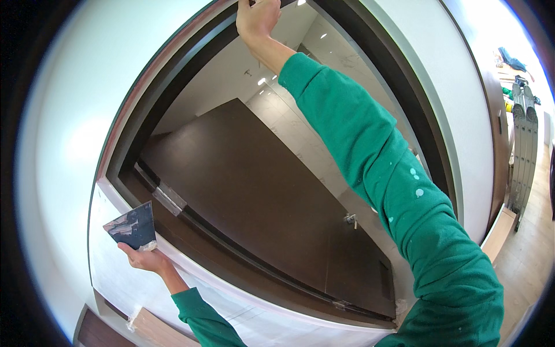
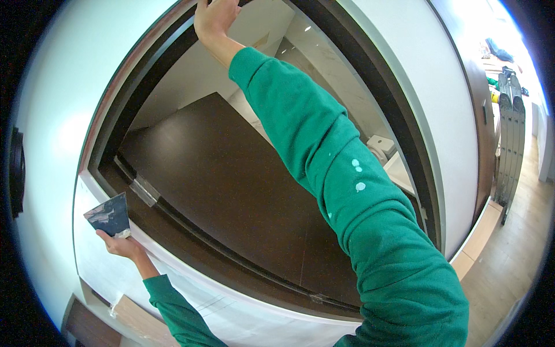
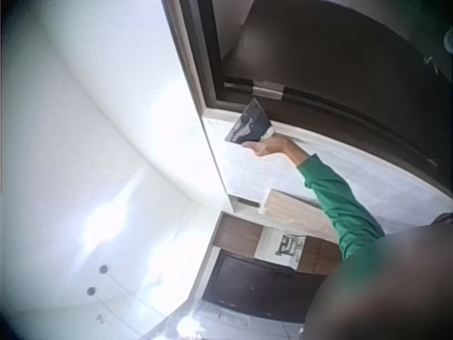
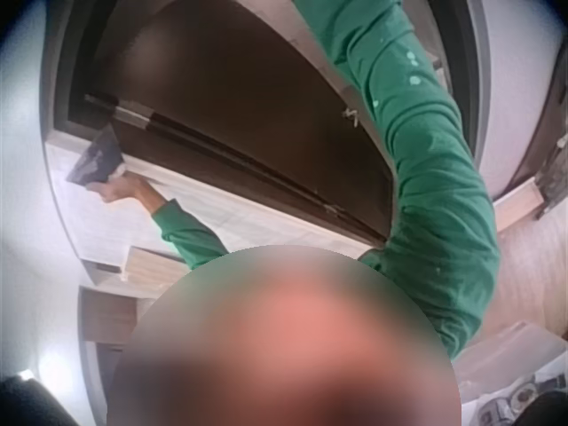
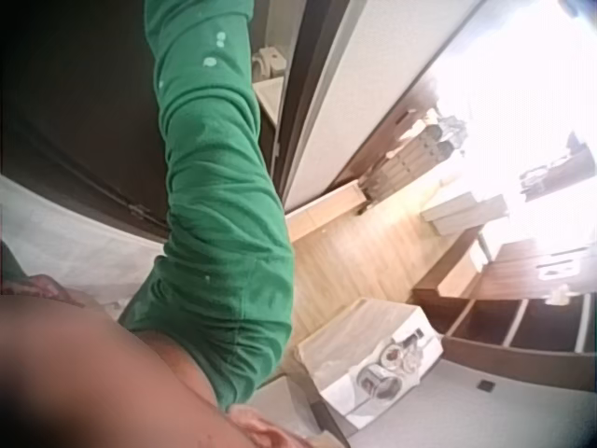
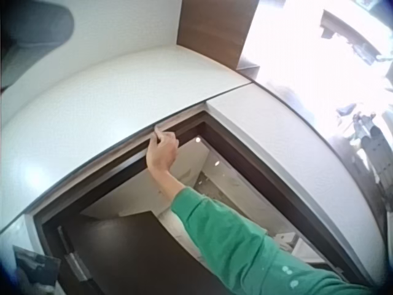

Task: The person applies a bead of sealant along the top edge of a bathroom door frame using a caulking gun and a small scraper. They repeatedly scrape and smooth the bead to even it out.

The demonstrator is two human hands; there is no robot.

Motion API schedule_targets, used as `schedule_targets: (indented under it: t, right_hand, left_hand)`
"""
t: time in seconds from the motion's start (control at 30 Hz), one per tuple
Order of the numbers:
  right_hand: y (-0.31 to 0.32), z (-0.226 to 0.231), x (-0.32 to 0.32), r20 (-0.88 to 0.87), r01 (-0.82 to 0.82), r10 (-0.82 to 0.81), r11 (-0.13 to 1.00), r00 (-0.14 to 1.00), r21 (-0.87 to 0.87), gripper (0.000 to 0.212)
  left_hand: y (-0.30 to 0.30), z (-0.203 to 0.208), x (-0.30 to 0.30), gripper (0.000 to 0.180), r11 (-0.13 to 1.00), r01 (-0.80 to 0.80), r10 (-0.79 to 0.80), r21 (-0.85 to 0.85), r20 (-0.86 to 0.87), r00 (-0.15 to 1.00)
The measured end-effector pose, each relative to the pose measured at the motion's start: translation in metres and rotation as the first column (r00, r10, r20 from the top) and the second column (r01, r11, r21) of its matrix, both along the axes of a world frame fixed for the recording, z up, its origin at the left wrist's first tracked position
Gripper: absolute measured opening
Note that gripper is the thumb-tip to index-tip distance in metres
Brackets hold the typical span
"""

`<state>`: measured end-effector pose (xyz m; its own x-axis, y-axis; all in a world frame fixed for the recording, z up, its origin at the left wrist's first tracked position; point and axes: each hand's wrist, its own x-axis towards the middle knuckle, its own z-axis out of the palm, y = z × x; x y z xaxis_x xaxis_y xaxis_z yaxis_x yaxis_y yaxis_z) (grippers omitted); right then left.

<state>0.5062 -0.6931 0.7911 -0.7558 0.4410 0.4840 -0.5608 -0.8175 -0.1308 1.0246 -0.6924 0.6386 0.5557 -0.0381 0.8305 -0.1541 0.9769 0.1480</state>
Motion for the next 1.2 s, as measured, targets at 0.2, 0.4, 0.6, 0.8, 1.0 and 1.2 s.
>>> schedule_targets:
  t: [0.2,0.4,0.6,0.8,1.0,1.2]
  right_hand:
    - [-0.003,-0.005,0.019,-0.009,0.090,-0.090,0.996,0.996,0.018,0.028]
    - [-0.002,-0.005,0.048,-0.026,0.099,-0.098,0.995,0.995,0.026,0.027]
    - [-0.001,-0.008,0.080,-0.061,0.069,-0.068,0.997,0.996,0.024,0.026]
    - [-0.010,-0.005,0.120,-0.060,0.084,-0.089,0.992,0.994,-0.091,0.020]
    - [-0.024,-0.018,0.116,-0.081,0.067,-0.076,0.991,0.994,-0.113,0.018]
    - [-0.013,-0.019,0.026,0.033,-0.022,0.028,0.987,0.999,-0.159,0.020]
  left_hand:
    - [0.006,0.000,-0.016,0.062,0.998,0.012,-0.014,-0.059,-0.020,1.000]
    - [0.006,-0.001,-0.013,0.063,0.999,-0.031,0.031,-0.031,-0.002,1.000]
    - [0.002,-0.001,-0.007,0.062,1.000,-0.021,0.021,-0.021,0.009,1.000]
    - [0.003,-0.001,-0.010,0.059,1.000,0.008,-0.008,-0.026,0.020,1.000]
    - [0.003,-0.002,-0.008,0.057,1.000,0.002,-0.002,-0.019,0.009,1.000]
    - [0.009,-0.002,-0.017,0.058,0.999,-0.024,0.023,-0.042,-0.011,1.000]
